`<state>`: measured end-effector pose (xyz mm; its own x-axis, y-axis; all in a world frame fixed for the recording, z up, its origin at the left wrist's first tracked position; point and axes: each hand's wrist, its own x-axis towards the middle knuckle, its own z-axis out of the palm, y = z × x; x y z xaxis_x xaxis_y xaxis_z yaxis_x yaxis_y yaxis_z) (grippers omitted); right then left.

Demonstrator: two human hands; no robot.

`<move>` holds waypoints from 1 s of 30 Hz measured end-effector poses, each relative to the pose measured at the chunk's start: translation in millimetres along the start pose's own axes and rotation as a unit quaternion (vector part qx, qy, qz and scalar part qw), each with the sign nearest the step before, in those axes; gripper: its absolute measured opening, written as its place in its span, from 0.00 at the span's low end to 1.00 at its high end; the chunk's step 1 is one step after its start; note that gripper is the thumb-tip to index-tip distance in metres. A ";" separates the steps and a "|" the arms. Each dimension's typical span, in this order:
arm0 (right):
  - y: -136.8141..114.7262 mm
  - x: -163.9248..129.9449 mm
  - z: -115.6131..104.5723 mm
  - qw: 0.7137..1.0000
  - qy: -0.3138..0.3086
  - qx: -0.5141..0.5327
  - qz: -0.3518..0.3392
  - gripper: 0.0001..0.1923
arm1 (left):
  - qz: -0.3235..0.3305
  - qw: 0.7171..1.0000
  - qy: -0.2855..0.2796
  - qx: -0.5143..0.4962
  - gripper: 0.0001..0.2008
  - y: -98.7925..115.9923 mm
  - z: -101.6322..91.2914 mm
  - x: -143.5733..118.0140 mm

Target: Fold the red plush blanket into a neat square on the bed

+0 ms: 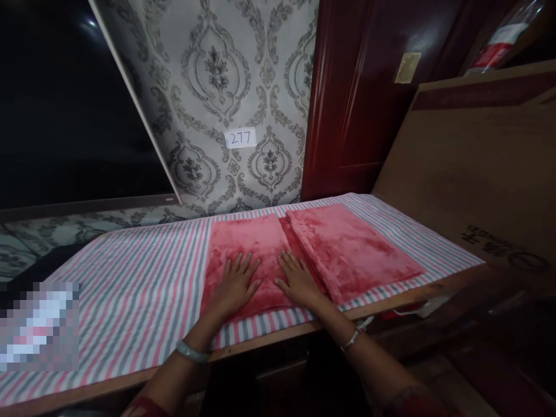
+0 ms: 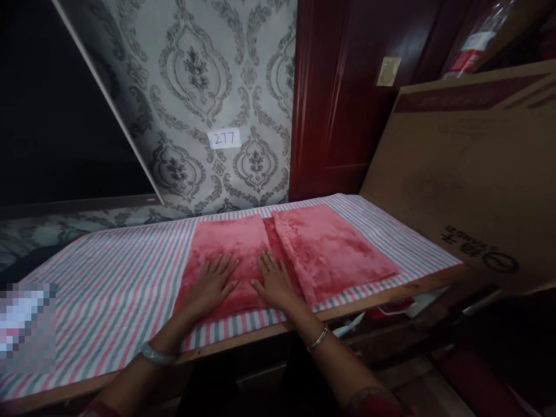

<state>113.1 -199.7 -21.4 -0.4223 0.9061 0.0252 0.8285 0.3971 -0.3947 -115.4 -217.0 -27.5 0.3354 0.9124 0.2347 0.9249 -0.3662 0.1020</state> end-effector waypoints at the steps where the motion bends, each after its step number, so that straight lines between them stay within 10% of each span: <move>1: 0.0 -0.4 0.5 1.000 0.003 0.001 -0.002 0.37 | 0.000 1.000 -0.001 -0.005 0.29 0.3 -0.8 1.3; 7: 3.9 1.0 4.4 1.000 -0.001 -0.005 -0.001 0.37 | -0.007 0.998 -0.010 -0.062 0.25 -13.9 -18.9 -2.5; 11: 6.5 2.4 8.5 1.000 0.012 -0.013 -0.007 0.37 | -0.129 0.972 0.132 -0.145 0.25 -38.0 -27.6 -27.6; 16: 6.8 2.0 9.9 1.000 0.012 -0.014 -0.008 0.36 | -0.350 0.769 0.161 -0.510 0.35 -50.8 -23.0 -68.8; 21: 8.1 2.9 11.0 1.000 0.011 -0.020 -0.008 0.37 | -0.393 0.615 0.139 -0.670 0.42 -33.4 -32.0 -82.5; 30: -18.2 -11.8 -2.3 0.999 0.039 -0.034 -0.006 0.32 | -0.377 0.610 0.141 -0.683 0.43 -17.1 -47.4 -75.2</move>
<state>103.9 -217.2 -12.5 -0.4051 0.9085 0.1029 0.8473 0.4153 -0.3309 -165.0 -288.0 -1.0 -0.3156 0.9183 -0.2390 -0.2791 0.1509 0.9483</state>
